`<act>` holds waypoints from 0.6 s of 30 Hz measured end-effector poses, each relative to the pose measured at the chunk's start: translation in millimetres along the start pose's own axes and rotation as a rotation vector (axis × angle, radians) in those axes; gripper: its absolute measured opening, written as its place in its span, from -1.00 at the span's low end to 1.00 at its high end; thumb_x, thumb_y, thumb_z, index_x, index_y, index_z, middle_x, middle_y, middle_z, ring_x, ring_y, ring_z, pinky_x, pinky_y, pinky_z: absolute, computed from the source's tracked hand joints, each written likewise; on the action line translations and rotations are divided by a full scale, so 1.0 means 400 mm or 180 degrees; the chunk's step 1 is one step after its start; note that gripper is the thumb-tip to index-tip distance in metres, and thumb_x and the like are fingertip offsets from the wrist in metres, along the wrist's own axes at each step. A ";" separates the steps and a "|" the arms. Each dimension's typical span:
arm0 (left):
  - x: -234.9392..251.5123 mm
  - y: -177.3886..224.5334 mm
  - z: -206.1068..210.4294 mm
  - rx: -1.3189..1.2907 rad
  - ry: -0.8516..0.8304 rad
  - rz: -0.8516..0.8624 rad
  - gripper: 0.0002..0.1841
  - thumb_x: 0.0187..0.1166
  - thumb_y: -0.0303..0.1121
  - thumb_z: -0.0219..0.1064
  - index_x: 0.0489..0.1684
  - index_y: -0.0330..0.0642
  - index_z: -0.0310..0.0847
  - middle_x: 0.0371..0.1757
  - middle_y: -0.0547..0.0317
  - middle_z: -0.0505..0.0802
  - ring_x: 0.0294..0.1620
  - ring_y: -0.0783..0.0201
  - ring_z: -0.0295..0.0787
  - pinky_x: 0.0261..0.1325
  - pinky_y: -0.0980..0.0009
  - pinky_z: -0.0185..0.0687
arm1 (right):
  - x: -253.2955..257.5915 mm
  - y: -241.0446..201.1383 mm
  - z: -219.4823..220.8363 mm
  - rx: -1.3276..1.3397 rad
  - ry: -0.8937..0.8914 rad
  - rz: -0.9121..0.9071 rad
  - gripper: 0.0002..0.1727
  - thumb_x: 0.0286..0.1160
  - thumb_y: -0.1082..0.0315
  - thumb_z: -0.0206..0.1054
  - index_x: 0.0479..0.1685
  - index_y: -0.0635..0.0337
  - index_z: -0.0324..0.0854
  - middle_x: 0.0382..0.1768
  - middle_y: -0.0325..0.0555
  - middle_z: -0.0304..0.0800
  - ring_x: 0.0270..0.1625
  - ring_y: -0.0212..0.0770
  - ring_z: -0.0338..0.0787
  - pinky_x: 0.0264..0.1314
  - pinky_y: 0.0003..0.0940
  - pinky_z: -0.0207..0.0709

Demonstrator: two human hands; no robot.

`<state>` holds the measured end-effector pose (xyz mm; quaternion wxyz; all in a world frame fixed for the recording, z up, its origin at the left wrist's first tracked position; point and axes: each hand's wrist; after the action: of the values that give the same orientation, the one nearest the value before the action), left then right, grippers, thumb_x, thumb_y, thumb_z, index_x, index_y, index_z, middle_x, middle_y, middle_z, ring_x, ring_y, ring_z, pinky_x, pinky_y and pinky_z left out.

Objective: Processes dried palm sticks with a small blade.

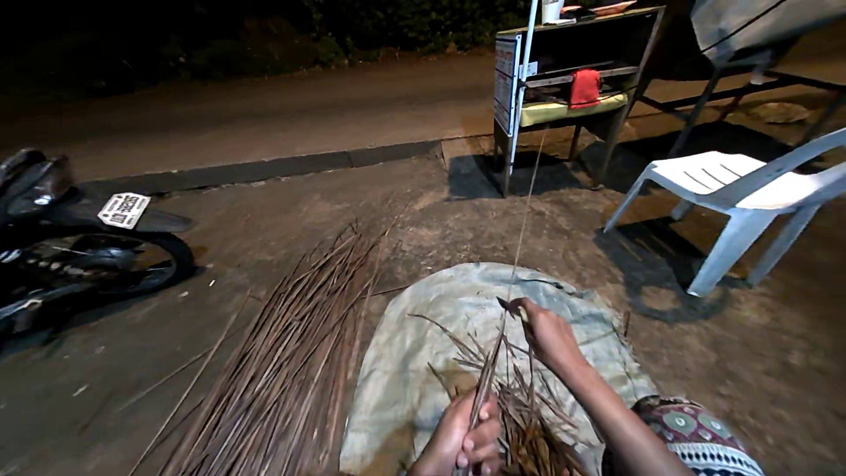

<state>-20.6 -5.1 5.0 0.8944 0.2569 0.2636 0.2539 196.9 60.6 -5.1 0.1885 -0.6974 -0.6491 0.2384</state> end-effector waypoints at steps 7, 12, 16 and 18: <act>0.002 -0.002 -0.004 -0.0563 -0.0387 -0.0253 -0.55 0.84 -0.25 -0.33 -0.48 0.06 0.41 -0.84 0.55 0.41 -0.91 0.68 0.27 -0.79 0.76 0.27 | 0.046 0.043 -0.026 0.0160 0.0281 0.0341 -0.58 0.68 0.46 0.12 0.48 0.19 0.58 0.02 0.36 0.83 0.11 0.42 0.81 0.14 0.37 0.55; -0.007 0.004 -0.002 -0.0806 -0.0402 -0.0356 -0.56 0.84 -0.26 -0.34 -0.45 0.03 0.41 -0.82 0.55 0.41 -0.91 0.69 0.26 -0.77 0.78 0.26 | 0.049 0.039 -0.024 0.0017 0.0232 0.0423 -0.58 0.69 0.45 0.12 0.48 0.15 0.58 0.01 0.33 0.84 0.11 0.40 0.81 0.14 0.34 0.55; -0.002 -0.001 0.003 -0.0997 -0.0462 -0.0490 -0.55 0.84 -0.27 -0.36 -0.45 0.04 0.41 -0.80 0.55 0.42 -0.90 0.70 0.25 -0.78 0.80 0.25 | 0.061 0.057 -0.020 0.0040 0.0261 0.0615 -0.56 0.70 0.44 0.10 0.52 0.15 0.55 0.10 0.35 0.82 0.18 0.41 0.79 0.19 0.36 0.54; -0.004 0.001 0.005 -0.0973 -0.0441 -0.0506 -0.55 0.84 -0.27 -0.36 -0.43 0.05 0.42 -0.79 0.56 0.42 -0.89 0.72 0.23 -0.78 0.81 0.22 | 0.064 0.062 -0.021 -0.0001 0.0262 0.0623 -0.56 0.69 0.45 0.11 0.51 0.16 0.56 0.10 0.36 0.82 0.19 0.42 0.78 0.19 0.37 0.54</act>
<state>-20.8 -6.5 7.3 0.9563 0.1133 0.1793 0.2013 223.0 84.4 -14.7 0.1907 -0.7667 -0.5696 0.2267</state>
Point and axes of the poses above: each hand's wrist, its own x-axis towards the middle knuckle, its own z-axis out of the palm, y = z × x
